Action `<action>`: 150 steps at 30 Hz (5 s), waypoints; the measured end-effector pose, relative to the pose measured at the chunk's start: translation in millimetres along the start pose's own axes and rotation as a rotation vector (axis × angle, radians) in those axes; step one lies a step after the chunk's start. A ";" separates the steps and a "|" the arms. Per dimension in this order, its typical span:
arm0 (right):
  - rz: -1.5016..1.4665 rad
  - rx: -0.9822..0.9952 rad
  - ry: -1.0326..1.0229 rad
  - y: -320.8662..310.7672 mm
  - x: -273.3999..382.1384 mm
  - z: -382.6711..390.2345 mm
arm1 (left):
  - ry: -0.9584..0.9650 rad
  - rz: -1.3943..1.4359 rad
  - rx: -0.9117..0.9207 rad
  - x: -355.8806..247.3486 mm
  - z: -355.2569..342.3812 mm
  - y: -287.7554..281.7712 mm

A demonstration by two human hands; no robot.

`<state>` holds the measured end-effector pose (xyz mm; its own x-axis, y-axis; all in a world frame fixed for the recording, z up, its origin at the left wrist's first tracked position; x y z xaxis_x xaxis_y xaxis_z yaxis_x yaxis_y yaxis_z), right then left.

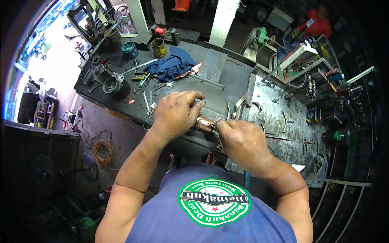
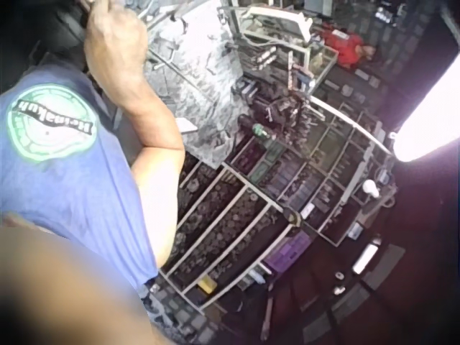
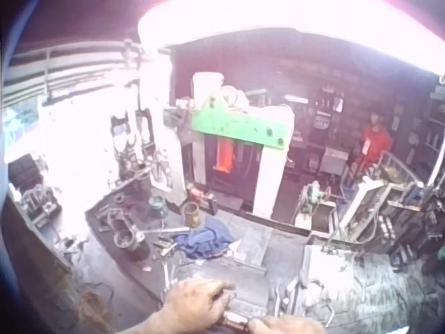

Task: The person cleans and assembles small mechanical components on a workbench, using a cloth to wipe parts and a vise to hold a cylindrical object while inserting a pin. The person handles multiple metal parts and tools throughout the process.

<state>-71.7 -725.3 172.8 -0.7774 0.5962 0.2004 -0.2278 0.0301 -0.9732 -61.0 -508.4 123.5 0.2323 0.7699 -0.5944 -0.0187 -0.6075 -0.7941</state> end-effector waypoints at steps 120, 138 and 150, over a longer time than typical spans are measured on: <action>0.046 0.101 0.091 3.2 -5.2 9.5 | 0.290 -0.167 -0.304 3.0 21.2 26.1; -0.063 -0.102 -0.001 5.0 -11.6 12.7 | 0.255 -0.098 -0.288 6.6 11.0 16.7; -0.012 -0.045 -0.036 -7.3 -6.5 12.6 | 0.179 -0.127 -0.142 5.6 14.4 15.4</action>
<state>-72.4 -739.5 179.9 -0.7956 0.5664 0.2148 -0.2110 0.0734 -0.9747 -74.0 -510.7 106.1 0.3926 0.8024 -0.4494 0.1549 -0.5394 -0.8277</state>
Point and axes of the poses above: each hand's wrist, its own z-axis away from the middle knuckle, its own y-axis out of the palm, x = y × z, the point moved 2 cm from there along -z, towards the middle knuckle, and after that the axes turned 13 degrees about x, right-handed, at the moved point
